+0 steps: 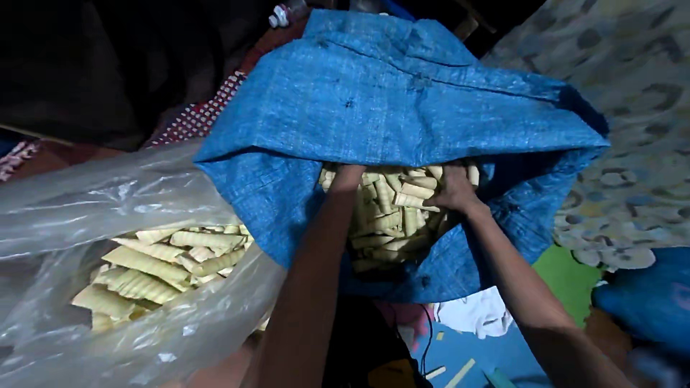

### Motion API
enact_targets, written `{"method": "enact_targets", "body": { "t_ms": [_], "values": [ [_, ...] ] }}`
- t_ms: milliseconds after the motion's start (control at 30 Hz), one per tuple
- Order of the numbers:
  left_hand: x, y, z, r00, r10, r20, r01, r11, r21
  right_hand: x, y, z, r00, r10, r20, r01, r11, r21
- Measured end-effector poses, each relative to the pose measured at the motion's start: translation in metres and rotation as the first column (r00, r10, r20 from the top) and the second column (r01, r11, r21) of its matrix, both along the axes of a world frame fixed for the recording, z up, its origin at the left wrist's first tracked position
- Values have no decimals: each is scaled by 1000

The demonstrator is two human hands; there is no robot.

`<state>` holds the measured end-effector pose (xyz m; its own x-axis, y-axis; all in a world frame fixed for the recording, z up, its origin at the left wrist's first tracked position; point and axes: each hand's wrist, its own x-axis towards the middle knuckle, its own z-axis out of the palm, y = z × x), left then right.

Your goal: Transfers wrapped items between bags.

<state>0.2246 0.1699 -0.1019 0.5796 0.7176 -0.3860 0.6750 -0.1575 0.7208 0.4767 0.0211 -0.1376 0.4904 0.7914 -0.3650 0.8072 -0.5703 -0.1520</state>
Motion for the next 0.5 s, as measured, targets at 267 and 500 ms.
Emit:
{"method": "enact_targets", "body": {
  "t_ms": [267, 500],
  "values": [
    [-15, -3, 19, 996, 83, -22, -84, 993, -79, -54, -18, -17, 927, -7, -375, -23, 997, -75],
    [5, -4, -11, 988, 92, -124, -92, 996, 7, -114, -22, -1, 986, 101, -134, -130, 963, -234]
  ]
}}
